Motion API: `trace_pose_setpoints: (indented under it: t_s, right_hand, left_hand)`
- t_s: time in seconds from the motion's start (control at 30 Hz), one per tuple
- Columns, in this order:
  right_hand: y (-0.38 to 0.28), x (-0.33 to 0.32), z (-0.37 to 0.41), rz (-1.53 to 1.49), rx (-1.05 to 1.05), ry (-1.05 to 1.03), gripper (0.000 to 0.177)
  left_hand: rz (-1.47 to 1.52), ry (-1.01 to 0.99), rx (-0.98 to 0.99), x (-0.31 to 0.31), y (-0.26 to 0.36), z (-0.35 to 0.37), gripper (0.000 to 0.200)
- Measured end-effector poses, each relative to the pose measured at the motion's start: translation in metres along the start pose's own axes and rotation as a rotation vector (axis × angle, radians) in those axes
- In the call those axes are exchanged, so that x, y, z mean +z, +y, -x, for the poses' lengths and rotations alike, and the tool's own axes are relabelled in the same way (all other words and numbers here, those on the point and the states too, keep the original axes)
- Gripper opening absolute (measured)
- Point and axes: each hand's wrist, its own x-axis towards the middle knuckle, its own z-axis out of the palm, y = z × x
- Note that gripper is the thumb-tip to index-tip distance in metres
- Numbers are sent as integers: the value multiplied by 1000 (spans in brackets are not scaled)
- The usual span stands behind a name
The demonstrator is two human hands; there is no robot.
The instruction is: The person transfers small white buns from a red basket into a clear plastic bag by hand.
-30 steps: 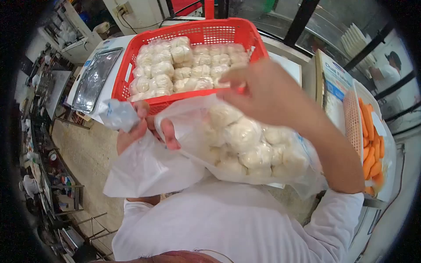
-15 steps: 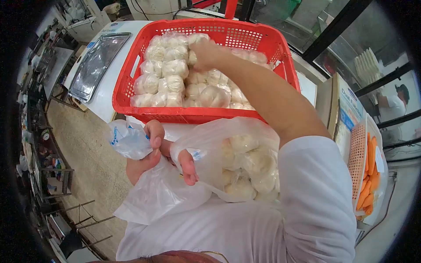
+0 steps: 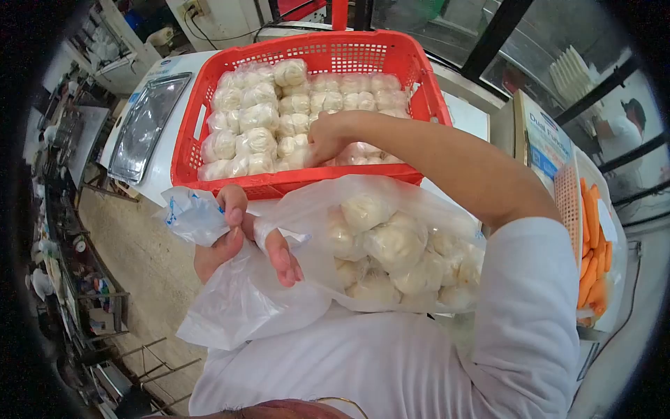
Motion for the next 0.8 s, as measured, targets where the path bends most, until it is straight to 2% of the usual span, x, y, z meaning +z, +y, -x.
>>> trace_pose_setpoints:
  t_s: [0.1, 0.13, 0.17, 0.2, 0.23, 0.27, 0.33, 0.4, 0.43, 0.47, 0.53, 0.6, 0.63, 0.7, 0.73, 0.8]
  right_hand:
    - [11, 1, -2, -128, -40, 67, 56]
    - [21, 5, -1, -202, -59, 110, 52]
    - [16, -14, 26, -431, 11, 61, 46]
    - [5, -42, 59, -262, 160, 127, 51]
    - [20, -48, 68, -474, 25, 229, 41]
    - [29, -63, 87, -543, 34, 264, 45]
    - [-2, -89, 170, -673, 99, 378, 47]
    - [-38, -136, 255, -503, 6, -3, 62]
    - [-43, -97, 270, -464, 101, 276, 55]
    - [-50, -49, 276, -413, 192, 554, 49]
    - [-80, 17, 285, 96, 166, 795, 49]
    - [-114, 63, 279, 13, 276, 462, 52]
    - [-121, 86, 280, -1, 288, 470, 52]
    - [-124, 113, 283, 148, 163, 711, 56]
    - [-122, 115, 290, 146, 165, 720, 56]
    - [-115, 111, 308, -173, 90, 466, 54]
  left_hand:
    - [138, -25, 36, 21, 0, -12, 16]
    - [299, -11, 92, 38, 2, -20, 16]
    - [463, 7, 146, 51, 4, -27, 16]
    - [463, 4, 148, 58, 6, -31, 15]
    - [477, 0, 127, 61, 4, -31, 15]
    - [489, 19, 121, 64, 2, -32, 15]
    - [450, 78, 101, 60, -4, -27, 21]
    - [347, 49, 67, 64, 5, -31, 23]
    - [235, 32, 48, 69, 10, -37, 24]
    - [110, -163, 55, 74, 15, -48, 29]
    - [140, -146, 5, 86, 20, -56, 29]
    - [202, -85, -89, 97, 22, -59, 30]
    - [230, -56, -137, 101, 24, -60, 30]
    - [282, 5, -204, 105, 28, -67, 30]
    - [260, -44, -205, 95, 30, -71, 31]
    - [236, 18, -136, 95, 23, -65, 30]
